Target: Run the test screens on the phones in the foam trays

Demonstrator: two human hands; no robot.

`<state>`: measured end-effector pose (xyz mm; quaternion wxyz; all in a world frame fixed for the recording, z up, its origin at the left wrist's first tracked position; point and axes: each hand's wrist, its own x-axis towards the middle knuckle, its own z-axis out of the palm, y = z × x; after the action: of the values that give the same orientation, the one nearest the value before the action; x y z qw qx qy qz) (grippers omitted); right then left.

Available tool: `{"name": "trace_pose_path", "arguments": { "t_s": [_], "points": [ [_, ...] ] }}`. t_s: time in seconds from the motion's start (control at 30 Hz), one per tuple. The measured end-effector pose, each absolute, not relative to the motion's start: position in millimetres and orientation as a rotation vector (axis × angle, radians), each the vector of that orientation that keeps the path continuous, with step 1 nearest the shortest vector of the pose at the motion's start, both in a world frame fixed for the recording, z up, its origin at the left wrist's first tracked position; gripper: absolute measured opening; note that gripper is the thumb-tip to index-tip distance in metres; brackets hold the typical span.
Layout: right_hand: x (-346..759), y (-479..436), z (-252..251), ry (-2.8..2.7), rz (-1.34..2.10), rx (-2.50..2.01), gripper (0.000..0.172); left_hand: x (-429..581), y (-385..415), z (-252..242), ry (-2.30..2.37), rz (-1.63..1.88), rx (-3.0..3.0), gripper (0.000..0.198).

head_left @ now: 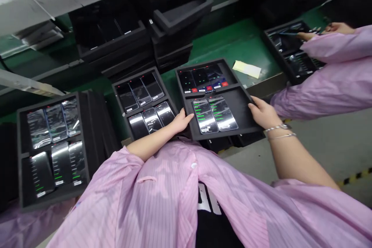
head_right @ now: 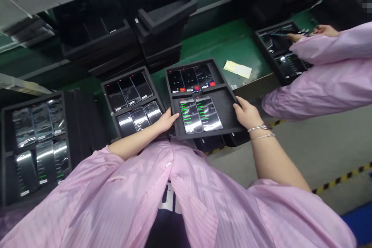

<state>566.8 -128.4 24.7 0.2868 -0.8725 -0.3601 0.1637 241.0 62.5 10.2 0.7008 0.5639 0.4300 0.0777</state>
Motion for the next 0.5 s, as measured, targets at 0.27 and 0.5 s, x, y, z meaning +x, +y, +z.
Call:
{"name": "trace_pose_path", "arguments": {
  "t_s": [0.27,0.5],
  "points": [
    [604,-59,-20,-1.049,0.554,-2.605,0.064,285,84,-32,1.061,0.011,1.093,0.072],
    [606,-22,-48,-1.0,0.566,-2.593,0.056,261,67,-23,0.965,0.048,1.07,0.092]
  ]
}}
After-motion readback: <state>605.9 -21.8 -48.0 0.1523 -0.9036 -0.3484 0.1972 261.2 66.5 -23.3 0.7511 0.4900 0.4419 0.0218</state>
